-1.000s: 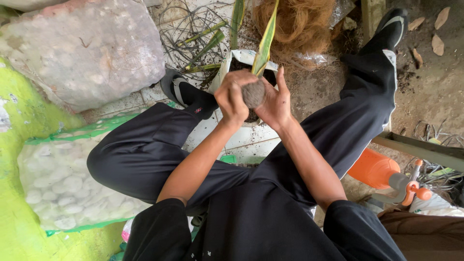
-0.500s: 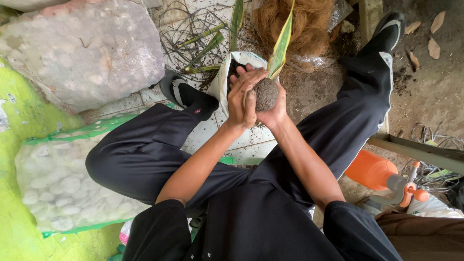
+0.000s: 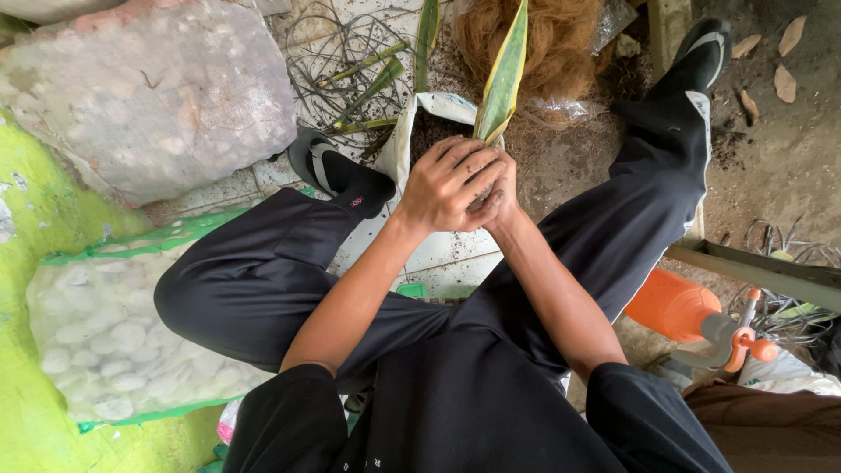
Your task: The person sits on the floor and shapes a soil ball around the roots of a snake plant. They repeatedly grab soil from a white bag, press it onto the root ball, and mold it with both hands to form a compact ball around the plant base.
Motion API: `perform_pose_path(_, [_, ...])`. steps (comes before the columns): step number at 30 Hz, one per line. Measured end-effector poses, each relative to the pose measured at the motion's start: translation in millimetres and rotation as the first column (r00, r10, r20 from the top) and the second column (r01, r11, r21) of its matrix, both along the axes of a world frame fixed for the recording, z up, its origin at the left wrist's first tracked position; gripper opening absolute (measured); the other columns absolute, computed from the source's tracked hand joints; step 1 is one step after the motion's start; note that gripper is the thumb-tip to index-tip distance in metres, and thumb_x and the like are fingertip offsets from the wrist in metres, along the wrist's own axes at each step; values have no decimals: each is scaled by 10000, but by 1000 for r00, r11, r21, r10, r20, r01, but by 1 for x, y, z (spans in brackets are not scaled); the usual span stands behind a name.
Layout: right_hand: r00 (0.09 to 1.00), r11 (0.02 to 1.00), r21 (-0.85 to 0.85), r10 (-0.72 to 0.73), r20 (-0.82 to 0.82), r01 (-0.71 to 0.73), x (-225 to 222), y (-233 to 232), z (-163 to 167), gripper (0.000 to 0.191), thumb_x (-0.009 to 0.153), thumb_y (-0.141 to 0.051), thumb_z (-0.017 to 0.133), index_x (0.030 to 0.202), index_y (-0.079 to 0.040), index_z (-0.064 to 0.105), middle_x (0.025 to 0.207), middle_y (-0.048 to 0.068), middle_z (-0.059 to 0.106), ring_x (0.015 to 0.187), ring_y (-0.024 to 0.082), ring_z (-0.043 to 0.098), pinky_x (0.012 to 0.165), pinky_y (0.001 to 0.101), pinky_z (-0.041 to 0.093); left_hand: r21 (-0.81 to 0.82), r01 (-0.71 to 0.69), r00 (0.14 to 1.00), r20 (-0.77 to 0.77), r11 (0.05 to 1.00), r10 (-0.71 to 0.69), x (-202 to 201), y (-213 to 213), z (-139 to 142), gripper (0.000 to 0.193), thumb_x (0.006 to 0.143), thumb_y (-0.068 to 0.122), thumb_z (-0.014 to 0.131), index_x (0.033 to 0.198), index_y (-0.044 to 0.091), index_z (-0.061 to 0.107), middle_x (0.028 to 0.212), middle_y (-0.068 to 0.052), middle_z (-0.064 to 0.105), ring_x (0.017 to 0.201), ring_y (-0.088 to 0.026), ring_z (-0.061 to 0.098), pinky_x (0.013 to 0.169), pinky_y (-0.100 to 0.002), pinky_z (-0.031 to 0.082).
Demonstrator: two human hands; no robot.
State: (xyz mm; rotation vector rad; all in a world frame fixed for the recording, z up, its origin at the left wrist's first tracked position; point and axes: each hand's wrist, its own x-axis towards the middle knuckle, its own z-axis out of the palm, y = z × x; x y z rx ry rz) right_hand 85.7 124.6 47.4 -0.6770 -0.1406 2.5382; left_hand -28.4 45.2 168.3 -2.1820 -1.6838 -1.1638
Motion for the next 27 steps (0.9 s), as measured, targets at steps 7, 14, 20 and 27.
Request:
perform_pose_path(7, [995,1000,19,-15,94,14,-2,-8,-7,357,1090,-267,362,1138,-18,612,1031,112,669,908,219,655,836,341,598,107,-78,995,72,991,71,11,1,-11,247,926,257,698,989,27,759,1041,-107,735,976,-306,715,921,-479,598])
perform_pose_path(14, [990,995,100,-1,144,-14,-6,-9,12,370,1081,-254,350,1140,-2,614,1027,119,673,906,213,654,837,327,593,147,-101,989,127,984,83,11,-2,-13,192,913,204,691,943,24,751,986,-106,725,946,-309,726,925,-484,611])
perform_pose_path(20, [999,999,31,13,45,-14,-1,-6,9,344,1113,-278,383,1109,-26,617,981,85,658,880,182,649,786,306,586,183,-93,989,127,979,70,10,1,-13,192,889,207,702,925,24,747,967,-109,720,934,-303,715,912,-484,605])
perform_pose_path(27, [984,999,51,-2,178,-7,-3,-11,18,332,1080,-292,387,1068,-51,615,949,79,658,835,175,650,709,308,580,121,-87,979,196,989,62,10,0,-18,155,893,189,720,900,37,750,952,-99,721,932,-297,717,902,-480,620])
